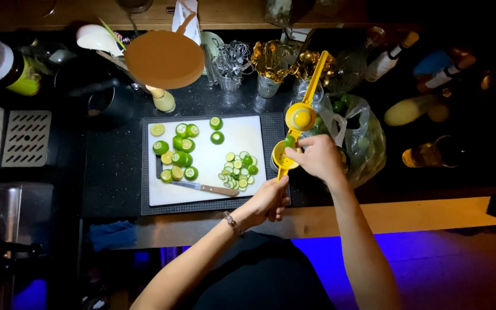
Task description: Preparing and squeezing sliced limes using a hand-held juicer at a bar counter.
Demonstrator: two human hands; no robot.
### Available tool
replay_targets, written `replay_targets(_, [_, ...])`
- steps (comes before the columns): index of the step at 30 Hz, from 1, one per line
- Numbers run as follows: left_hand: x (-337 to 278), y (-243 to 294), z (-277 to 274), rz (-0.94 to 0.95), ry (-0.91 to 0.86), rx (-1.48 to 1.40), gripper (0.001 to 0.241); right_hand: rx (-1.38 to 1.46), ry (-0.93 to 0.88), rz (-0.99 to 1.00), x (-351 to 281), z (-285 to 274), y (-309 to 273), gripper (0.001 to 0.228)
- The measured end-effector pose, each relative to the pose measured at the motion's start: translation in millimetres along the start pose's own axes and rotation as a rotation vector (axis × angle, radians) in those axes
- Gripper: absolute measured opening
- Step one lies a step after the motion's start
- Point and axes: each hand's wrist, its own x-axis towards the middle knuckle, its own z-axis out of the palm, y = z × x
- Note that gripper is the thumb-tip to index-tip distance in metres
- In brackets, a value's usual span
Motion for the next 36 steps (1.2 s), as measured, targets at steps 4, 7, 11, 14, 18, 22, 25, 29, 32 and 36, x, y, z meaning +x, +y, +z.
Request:
replay_targets(4, [-11,8,2,-0.010,-0.039,-0.010,0.031,-0.011,-0.100,0.115,-11,-6,-2,0.037])
replay_targets(7, [-13,16,5,-0.033,-0.010,0.003,0.034,0.099,0.018,0.100,-16,2,11,0.041])
replay_targets(11, [-6,11,-2,-0.010,0.012,0.044,0.039,0.260,0.004,0.128,-31,-19,23,0.037])
replay_targets(14, [-9,13,-2,0.022,0.017,0.089,0.041,0.419,0.128,0.085,-48,-56,35,0.042])
replay_targets(18, [-11,17,-7,0.104,0.063,0.292,0.045,-0.043,0.266,0.245,-63,-72,65,0.055])
replay_targets(22, [-15,28,3,0.049,0.096,0.241,0.041,-0.096,0.168,0.169,-70,-64,55,0.052])
replay_targets(25, [-1,18,-12,0.166,0.074,0.316,0.044,-0.190,0.201,0.214,-71,-62,44,0.049])
replay_targets(29, [-4,23,-11,0.223,0.093,0.402,0.044,-0.177,0.166,0.222,-68,-65,50,0.058])
replay_targets(32, [-9,28,-7,0.169,0.136,0.419,0.043,-0.115,0.137,0.222,-66,-66,57,0.063])
replay_targets(36, [3,18,-20,0.223,0.112,0.464,0.050,-0.016,0.123,0.280,-66,-71,63,0.063])
